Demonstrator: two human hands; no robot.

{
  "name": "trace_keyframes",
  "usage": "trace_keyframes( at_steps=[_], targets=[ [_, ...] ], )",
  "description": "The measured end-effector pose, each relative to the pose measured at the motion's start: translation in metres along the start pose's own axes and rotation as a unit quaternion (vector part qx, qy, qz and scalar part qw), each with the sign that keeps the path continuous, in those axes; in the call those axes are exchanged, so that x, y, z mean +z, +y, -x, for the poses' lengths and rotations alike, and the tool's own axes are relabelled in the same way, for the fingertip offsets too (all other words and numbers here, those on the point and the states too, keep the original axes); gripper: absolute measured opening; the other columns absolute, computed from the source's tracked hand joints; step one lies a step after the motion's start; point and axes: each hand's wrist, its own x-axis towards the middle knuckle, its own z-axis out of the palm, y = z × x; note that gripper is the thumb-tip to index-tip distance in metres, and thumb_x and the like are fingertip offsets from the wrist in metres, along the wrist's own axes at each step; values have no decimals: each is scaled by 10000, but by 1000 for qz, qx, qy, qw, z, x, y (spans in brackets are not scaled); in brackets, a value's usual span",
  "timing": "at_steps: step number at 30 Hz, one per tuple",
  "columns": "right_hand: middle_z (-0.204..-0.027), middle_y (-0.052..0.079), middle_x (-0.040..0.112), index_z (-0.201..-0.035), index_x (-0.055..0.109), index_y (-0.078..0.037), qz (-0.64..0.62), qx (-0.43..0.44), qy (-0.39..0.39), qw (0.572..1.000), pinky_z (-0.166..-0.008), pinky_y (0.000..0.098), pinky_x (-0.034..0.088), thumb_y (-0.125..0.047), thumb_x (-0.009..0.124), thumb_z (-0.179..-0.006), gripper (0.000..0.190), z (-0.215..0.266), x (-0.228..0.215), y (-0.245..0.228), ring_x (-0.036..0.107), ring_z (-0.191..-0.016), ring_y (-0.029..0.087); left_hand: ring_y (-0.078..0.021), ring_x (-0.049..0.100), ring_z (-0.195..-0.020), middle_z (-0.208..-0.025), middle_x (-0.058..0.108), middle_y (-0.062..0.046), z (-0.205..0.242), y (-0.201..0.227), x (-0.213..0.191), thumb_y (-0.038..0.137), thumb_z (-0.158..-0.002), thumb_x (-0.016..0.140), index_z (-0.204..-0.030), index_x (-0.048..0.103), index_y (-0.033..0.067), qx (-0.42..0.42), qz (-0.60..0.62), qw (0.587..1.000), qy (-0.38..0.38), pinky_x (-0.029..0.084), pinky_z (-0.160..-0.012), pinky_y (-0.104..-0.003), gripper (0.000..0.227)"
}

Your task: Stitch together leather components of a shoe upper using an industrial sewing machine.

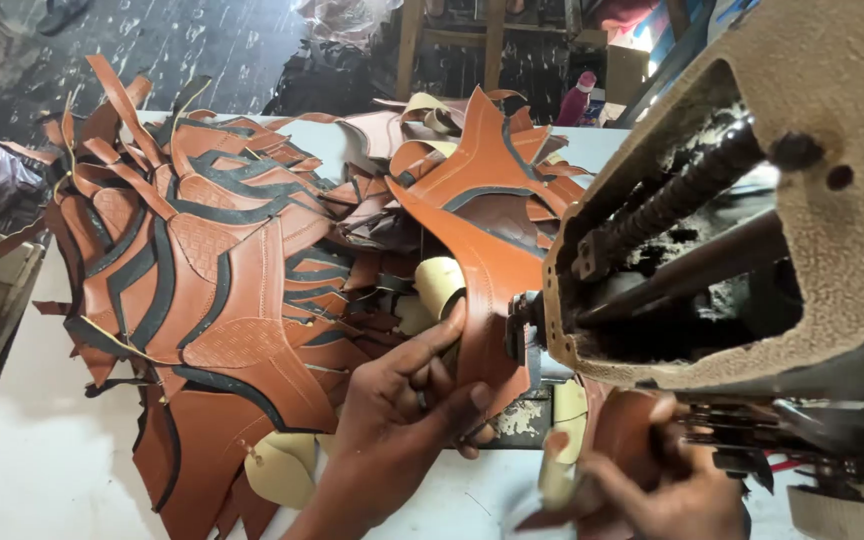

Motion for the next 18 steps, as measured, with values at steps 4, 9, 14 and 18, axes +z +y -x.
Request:
trace_keyframes(
  at_steps=[4, 9, 14, 18],
  targets=[
    [-1157, 174, 783, -1193, 663, 39, -207, 149, -113, 960, -1006, 367, 532, 18, 852, -659, 567, 4, -1, -66, 728, -1139, 215, -97, 668, -670, -746, 661, -45, -1, 11, 0, 69, -909, 724, -1525, 500, 12, -18, -28, 999, -27, 594, -577, -267, 658],
    [-1191, 185, 760, -1296, 686, 53, -250, 113, -158, 949, -1018, 352, 547, 25, 818, -792, 521, -10, -2, -89, 749, -1175, 227, -117, 692, -761, -857, 670, -60, 11, -6, 9, 109, -957, 697, -1534, 505, -6, 7, 19, 1000, 6, 592, -677, -266, 620],
    [-1185, 160, 809, -1251, 713, 45, -229, 154, -143, 950, -992, 330, 543, 41, 806, -747, 513, -28, -2, -113, 731, -1139, 194, -138, 750, -963, -1122, 768, -63, 25, -20, 38, 202, -966, 588, -1465, 523, -64, 30, 139, 984, 112, 624, -806, -307, 569],
    [-1224, 158, 758, -1286, 679, 48, -248, 140, -163, 945, -992, 314, 524, 23, 789, -766, 531, -30, -2, -112, 711, -1155, 187, -87, 664, -943, -1038, 726, -66, 26, -31, 37, 93, -933, 708, -1514, 443, -15, 101, 9, 990, 101, 526, -839, -229, 647]
  ],
)
